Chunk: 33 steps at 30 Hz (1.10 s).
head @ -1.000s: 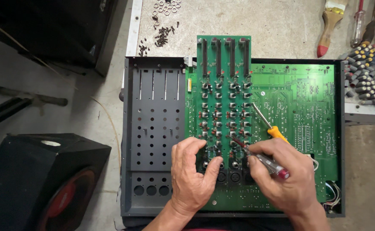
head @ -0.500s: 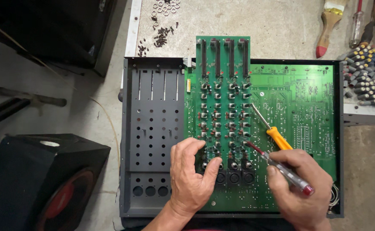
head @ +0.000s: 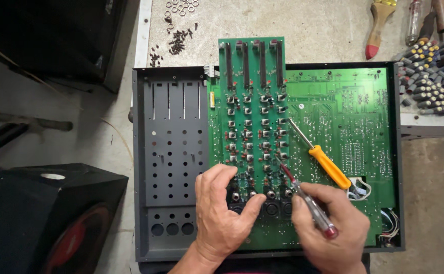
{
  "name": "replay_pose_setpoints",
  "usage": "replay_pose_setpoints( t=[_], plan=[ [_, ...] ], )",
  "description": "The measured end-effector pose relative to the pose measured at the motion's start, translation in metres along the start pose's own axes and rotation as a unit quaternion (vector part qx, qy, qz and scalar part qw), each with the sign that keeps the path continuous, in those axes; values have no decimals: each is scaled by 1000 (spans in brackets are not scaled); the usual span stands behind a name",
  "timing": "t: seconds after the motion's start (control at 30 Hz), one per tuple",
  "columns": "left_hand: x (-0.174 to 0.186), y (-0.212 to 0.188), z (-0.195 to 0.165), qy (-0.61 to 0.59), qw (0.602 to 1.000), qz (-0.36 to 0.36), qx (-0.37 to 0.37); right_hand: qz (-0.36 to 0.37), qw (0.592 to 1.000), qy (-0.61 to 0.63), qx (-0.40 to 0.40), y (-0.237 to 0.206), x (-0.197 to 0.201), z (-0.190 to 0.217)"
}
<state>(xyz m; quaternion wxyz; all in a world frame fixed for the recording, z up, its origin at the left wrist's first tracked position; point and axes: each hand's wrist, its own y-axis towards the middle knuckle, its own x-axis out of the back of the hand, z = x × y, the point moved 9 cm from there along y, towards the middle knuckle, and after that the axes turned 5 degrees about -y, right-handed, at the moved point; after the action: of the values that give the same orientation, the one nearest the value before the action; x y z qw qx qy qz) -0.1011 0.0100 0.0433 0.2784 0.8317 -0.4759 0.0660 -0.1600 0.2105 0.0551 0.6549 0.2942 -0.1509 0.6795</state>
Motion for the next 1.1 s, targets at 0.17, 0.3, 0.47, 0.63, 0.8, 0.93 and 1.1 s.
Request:
replay_pose_setpoints(
  t=[0.17,0.3,0.47,0.63,0.8,0.93,1.1],
  plan=[
    [0,0,1,0,1000,3,4,-15,996,-60,62,-3,-2,18],
    [0,1,0,-1,1000,1,7,-16,995,-71,72,-1,-3,22],
    [0,1,0,-2,1000,-1,6,-17,996,-67,53,-2,-6,21],
    [0,2,1,-2,1000,1,7,-16,994,-69,87,-1,-7,30],
    [0,1,1,0,1000,-1,6,15,987,-76,138,2,-9,41],
    [-1,1,0,1,1000,-2,4,10,997,-30,65,1,-6,28],
    [0,1,1,3,1000,0,5,-17,994,-52,94,-2,-1,29]
  ],
)
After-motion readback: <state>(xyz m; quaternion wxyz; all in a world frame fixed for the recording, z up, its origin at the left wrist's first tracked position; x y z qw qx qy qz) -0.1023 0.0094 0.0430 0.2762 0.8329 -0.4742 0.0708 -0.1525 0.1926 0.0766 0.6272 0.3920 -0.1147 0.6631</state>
